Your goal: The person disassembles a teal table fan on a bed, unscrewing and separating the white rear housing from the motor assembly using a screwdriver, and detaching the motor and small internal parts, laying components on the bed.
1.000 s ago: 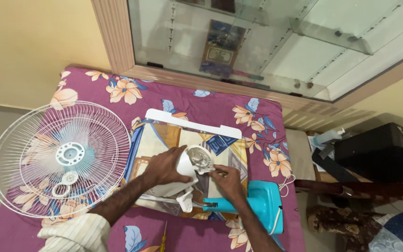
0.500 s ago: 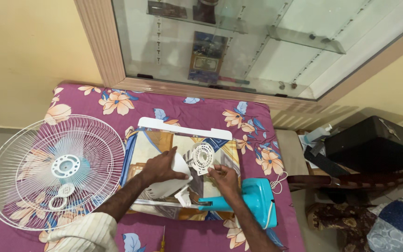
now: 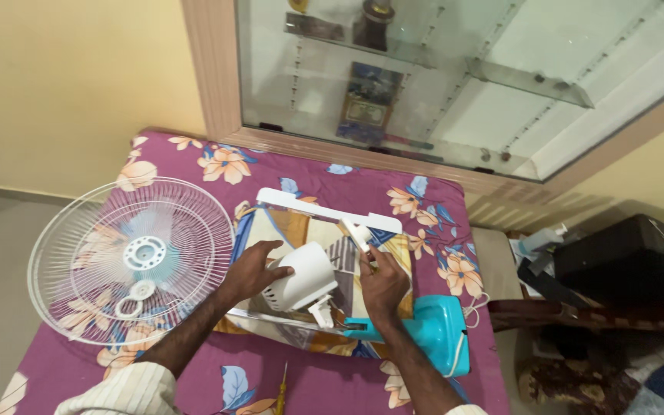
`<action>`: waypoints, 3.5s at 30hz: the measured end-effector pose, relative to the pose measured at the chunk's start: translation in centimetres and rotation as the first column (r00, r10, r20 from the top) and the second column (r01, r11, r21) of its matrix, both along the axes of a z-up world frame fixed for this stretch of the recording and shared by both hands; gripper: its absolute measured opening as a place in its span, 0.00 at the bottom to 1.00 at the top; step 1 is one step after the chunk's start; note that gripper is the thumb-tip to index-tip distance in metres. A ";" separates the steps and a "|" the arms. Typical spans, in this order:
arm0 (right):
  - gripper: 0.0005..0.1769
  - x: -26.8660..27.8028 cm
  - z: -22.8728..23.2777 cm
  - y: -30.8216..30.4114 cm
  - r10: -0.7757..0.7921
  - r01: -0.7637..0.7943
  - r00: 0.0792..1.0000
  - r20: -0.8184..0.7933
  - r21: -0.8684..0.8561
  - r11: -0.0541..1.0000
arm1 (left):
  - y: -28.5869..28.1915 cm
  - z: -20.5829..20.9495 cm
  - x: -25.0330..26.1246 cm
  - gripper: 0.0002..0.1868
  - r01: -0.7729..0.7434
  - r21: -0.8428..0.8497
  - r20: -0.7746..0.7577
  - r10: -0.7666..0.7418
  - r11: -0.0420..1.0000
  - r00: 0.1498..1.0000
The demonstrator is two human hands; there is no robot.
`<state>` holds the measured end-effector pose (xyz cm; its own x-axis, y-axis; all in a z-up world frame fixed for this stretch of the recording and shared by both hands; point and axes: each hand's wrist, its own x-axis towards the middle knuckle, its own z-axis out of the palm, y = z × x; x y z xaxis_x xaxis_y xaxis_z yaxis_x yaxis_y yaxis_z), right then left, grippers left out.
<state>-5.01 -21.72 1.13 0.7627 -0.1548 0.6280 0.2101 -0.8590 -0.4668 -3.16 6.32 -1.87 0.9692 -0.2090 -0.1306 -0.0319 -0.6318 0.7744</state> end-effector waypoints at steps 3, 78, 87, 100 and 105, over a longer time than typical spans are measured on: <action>0.13 0.5 0.9 1.9 0.183 -0.177 0.981 -0.061 0.100 0.979 | 2.0 -0.2 -1.1 0.46 -0.031 -0.068 0.090 0.037 0.997 0.995; 0.19 -5.3 -5.0 -0.5 0.759 0.055 0.503 -0.414 0.891 0.450 | -3.2 1.0 -3.0 0.30 -0.036 0.412 0.244 -0.072 0.911 0.967; 0.33 -5.9 -1.9 -5.5 0.427 -0.199 0.650 -0.629 0.401 0.894 | -4.8 -0.9 0.1 0.66 0.111 0.487 0.093 -0.178 0.866 0.980; 0.32 -6.3 -2.7 -6.7 0.190 -0.521 0.783 -0.592 -0.457 0.721 | -6.6 0.6 5.2 0.72 0.300 0.466 -0.351 -0.137 0.832 0.926; 0.26 -5.1 -3.3 -8.5 0.334 -0.659 0.701 -0.629 -0.395 0.640 | -7.3 2.4 3.7 0.59 0.234 0.487 -0.282 -0.102 0.841 0.954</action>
